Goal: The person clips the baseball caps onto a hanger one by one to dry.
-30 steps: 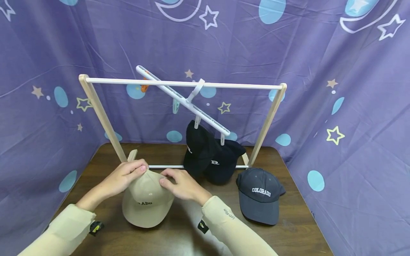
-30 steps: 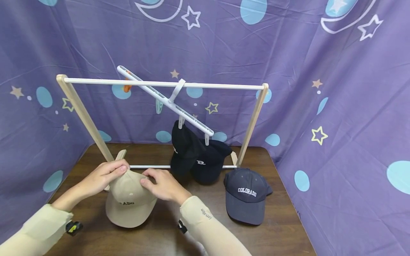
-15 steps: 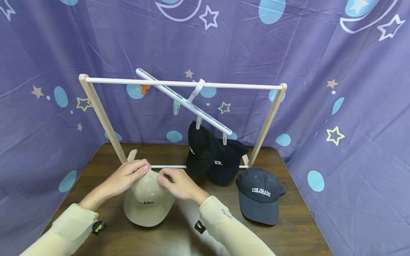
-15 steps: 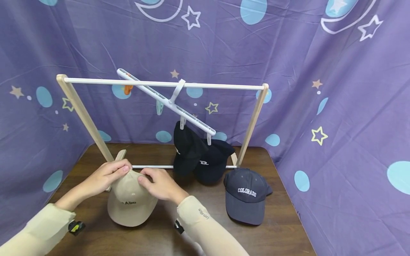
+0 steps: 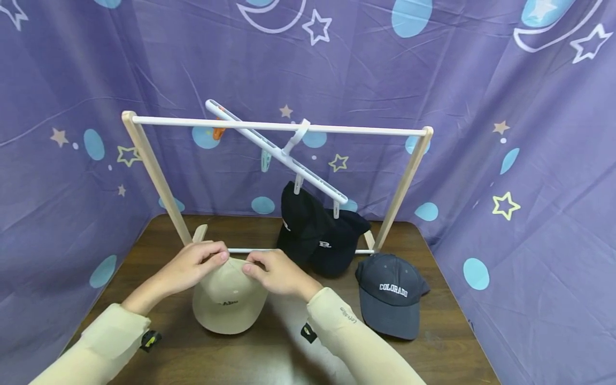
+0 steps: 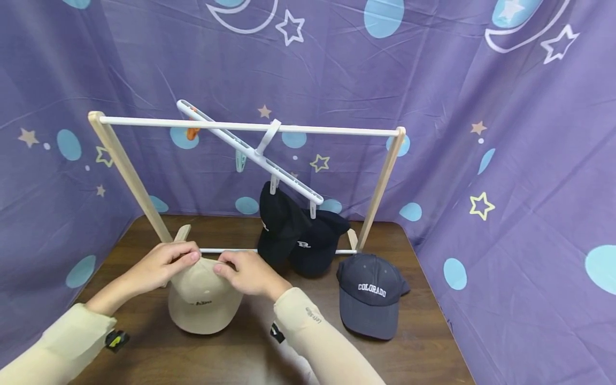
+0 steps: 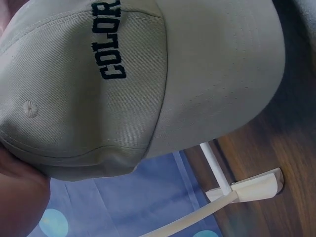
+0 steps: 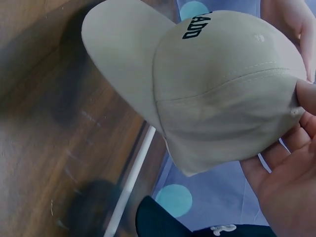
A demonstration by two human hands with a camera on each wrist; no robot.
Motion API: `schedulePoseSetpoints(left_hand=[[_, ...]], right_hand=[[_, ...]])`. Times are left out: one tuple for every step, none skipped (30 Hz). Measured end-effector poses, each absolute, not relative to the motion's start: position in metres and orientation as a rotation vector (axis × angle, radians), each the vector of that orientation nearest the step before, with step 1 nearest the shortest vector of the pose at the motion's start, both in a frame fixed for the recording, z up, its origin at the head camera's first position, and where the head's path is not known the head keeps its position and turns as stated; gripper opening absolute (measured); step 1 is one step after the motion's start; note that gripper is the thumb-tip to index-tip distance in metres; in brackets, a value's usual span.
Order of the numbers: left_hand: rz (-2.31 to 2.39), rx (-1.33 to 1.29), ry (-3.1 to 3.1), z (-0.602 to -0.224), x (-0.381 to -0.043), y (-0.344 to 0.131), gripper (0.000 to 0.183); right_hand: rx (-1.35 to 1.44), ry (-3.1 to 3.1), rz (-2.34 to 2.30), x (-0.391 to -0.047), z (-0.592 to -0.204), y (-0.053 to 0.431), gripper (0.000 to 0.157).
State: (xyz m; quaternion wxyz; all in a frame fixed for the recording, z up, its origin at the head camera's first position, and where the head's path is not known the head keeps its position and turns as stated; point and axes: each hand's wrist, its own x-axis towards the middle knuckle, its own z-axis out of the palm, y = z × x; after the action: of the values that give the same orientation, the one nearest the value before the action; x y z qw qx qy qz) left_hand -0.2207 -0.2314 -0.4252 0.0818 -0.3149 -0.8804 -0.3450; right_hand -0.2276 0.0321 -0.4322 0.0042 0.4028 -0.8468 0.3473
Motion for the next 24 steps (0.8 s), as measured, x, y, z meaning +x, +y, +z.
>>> schedulePoseSetpoints(left_hand=[[-1.028,-0.942,-2.632,-0.425,-0.221,-0.231,0.024],[-1.029,-0.944,-2.633,-0.425,-0.222,-0.231,0.024],[-1.028,-0.944,-2.634,-0.424,-0.222,-0.23,0.023],[-1.025,-0.946,-2.635,-0.423,-0.222,-0.23,0.023],[-1.024,-0.952,-2.633,-0.423,-0.222,-0.23,0.022],[-1.022,-0.956,-2.632,-0.422,-0.223,-0.229,0.021],[-1.016,-0.961,-2.631,-0.421,-0.223,-0.229,0.02],[-1.009,-0.965,-2.632,-0.421,-0.223,-0.229,0.019],[-1.003,-0.971,-2.632,-0.42,-0.223,-0.228,0.018],[-0.998,-0.975,-2.633,-0.419,-0.223,-0.228,0.018],[-0.994,-0.978,-2.636,-0.418,-0.223,-0.227,0.017],[-0.988,-0.978,-2.64,-0.418,-0.223,-0.227,0.016],[-0.983,-0.979,-2.645,-0.417,-0.223,-0.227,0.015],[-0.98,-0.979,-2.649,-0.417,-0.223,-0.226,0.014],[-0.974,-0.981,-2.651,-0.416,-0.223,-0.225,0.013],[-0.968,-0.976,-2.656,-0.416,-0.223,-0.224,0.012],[-0.956,-0.969,-2.66,-0.415,-0.223,-0.223,0.011],[-0.945,-0.962,-2.664,-0.414,-0.223,-0.222,0.011],[-0.932,-0.955,-2.667,-0.413,-0.223,-0.22,0.01],[-0.92,-0.948,-2.668,-0.411,-0.223,-0.219,0.009],[-0.908,-0.941,-2.668,-0.41,-0.222,-0.218,0.008],[-0.9,-0.929,-2.668,-0.409,-0.222,-0.217,0.008],[-0.893,-0.925,-2.665,-0.407,-0.222,-0.216,0.008],[-0.891,-0.922,-2.662,-0.406,-0.222,-0.215,0.008]], right_hand=[[1.266,-2.66,1.082,-0.229,-0.431,0.033,0.02],[1.27,-2.667,1.077,-0.23,-0.43,0.034,0.02],[1.273,-2.677,1.074,-0.231,-0.429,0.035,0.019],[1.275,-2.684,1.07,-0.232,-0.428,0.037,0.018],[1.281,-2.69,1.064,-0.233,-0.426,0.038,0.018],[1.288,-2.693,1.048,-0.234,-0.426,0.039,0.017],[1.294,-2.698,1.036,-0.236,-0.425,0.04,0.017],[1.301,-2.704,1.028,-0.237,-0.424,0.041,0.017],[1.307,-2.708,1.017,-0.238,-0.423,0.042,0.016],[1.317,-2.71,1.003,-0.24,-0.422,0.043,0.016],[1.326,-2.711,0.992,-0.241,-0.42,0.044,0.016],[1.334,-2.714,0.981,-0.242,-0.419,0.045,0.016],[1.342,-2.715,0.974,-0.243,-0.418,0.047,0.016],[1.349,-2.716,0.967,-0.244,-0.417,0.048,0.016],[1.356,-2.716,0.962,-0.245,-0.415,0.049,0.016],[1.363,-2.715,0.95,-0.246,-0.414,0.051,0.016],[1.368,-2.715,0.941,-0.247,-0.413,0.052,0.017],[1.37,-2.715,0.929,-0.248,-0.412,0.053,0.017],[1.373,-2.715,0.916,-0.249,-0.411,0.055,0.017],[1.376,-2.714,0.898,-0.249,-0.409,0.056,0.017],[1.378,-2.714,0.882,-0.25,-0.407,0.057,0.017],[1.379,-2.714,0.857,-0.251,-0.405,0.058,0.018],[1.382,-2.715,0.838,-0.251,-0.403,0.059,0.018],[1.383,-2.717,0.821,-0.252,-0.401,0.06,0.017]])
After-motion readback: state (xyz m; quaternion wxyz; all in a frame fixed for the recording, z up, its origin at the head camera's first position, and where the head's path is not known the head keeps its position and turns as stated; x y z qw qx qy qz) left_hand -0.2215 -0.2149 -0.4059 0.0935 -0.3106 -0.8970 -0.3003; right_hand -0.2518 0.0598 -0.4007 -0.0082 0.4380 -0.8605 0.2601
